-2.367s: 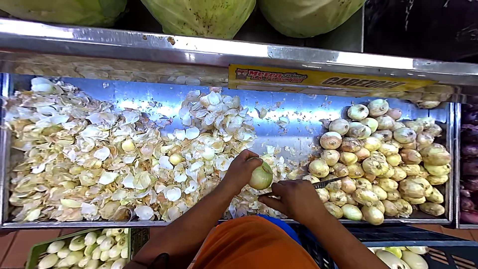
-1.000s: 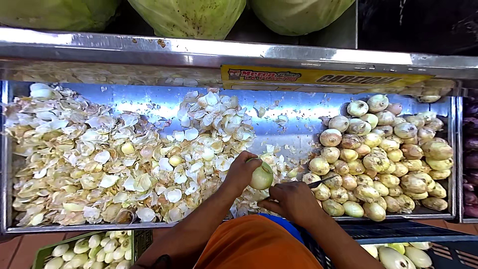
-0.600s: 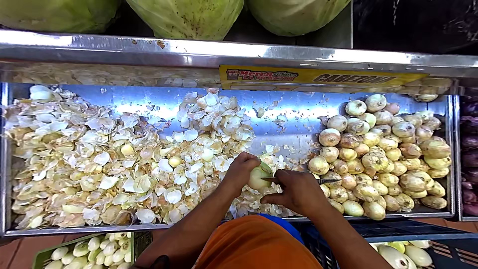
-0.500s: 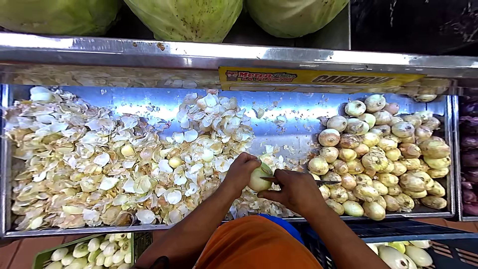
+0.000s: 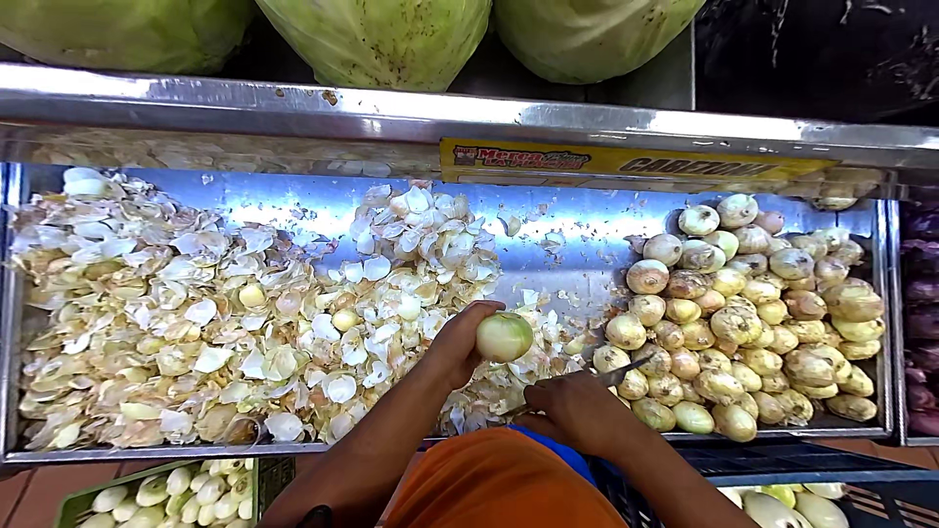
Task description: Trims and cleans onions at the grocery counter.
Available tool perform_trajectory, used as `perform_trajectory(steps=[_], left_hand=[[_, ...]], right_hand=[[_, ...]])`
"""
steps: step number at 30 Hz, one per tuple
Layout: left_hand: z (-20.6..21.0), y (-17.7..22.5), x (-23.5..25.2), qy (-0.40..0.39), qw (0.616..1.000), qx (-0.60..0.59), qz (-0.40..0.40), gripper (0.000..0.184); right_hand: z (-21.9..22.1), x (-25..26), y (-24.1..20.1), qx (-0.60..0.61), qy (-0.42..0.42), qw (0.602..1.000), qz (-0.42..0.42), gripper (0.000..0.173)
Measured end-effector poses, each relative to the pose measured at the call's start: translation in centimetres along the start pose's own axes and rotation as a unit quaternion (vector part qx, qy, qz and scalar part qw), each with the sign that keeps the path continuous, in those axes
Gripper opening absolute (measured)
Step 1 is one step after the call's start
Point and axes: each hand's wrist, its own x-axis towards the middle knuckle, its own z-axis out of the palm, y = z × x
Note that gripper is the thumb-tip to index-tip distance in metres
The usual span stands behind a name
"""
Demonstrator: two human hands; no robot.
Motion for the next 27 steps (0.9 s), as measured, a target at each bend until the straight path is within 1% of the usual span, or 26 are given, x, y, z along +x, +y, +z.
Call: perform_trajectory(steps=[1,2,3,4,5,9,12,17,21,24,27], left_hand=[[-0.2,0.0,0.1,-0.006,1.0,-0.012,-0.009,0.042],[-0.4,0.0,0.1,-0.014,1.0,-0.021,-0.015,0.044],[-0.5,-0.1,0.1,-0.02,0.999,-0.026,-0.019,0.045],[-0.5,0.0,0.0,-0.026,0.999,-0.028,-0.019,0.045],[-0.5,0.0,-0.2,-0.032,0.999,-0.029,-0.018,0.044],[0.0,-0.1,-0.5,-0.042,0.999,-0.014,0.002,0.039],[0.5,0.0,-0.9,-0.028,0.999,0.019,0.012,0.038],[0.4,-0.3,-0.8,-0.032,0.999,0.009,-0.012,0.046],[0.4,-0.4,-0.7,-0.029,0.999,0.005,-0.016,0.047],[0.4,-0.4,-0.6,-0.028,0.999,0.007,-0.014,0.048],[0.4,-0.2,-0.5,-0.031,0.999,-0.006,-0.019,0.049]], right_hand=[[-0.2,-0.2,0.2,0.016,0.021,1.0,0.014,0.042],[-0.5,-0.3,0.2,0.025,0.062,0.997,0.029,0.03],[-0.9,-0.3,0.2,0.03,0.11,0.993,0.043,0.022],[-1.4,-0.2,0.2,0.036,0.148,0.987,0.059,0.02],[-1.9,-0.1,0.2,0.038,0.18,0.98,0.072,0.023],[-3.0,1.1,0.0,-0.03,0.278,0.953,0.118,0.051],[-3.3,1.8,-0.1,-0.061,0.293,0.945,0.131,0.059],[-2.4,2.1,0.5,-0.08,0.301,0.942,0.125,0.063],[-1.7,2.1,0.7,-0.07,0.307,0.943,0.109,0.063],[-1.5,2.1,0.7,-0.086,0.297,0.946,0.095,0.063],[-1.5,1.8,0.7,-0.076,0.258,0.961,0.067,0.062]])
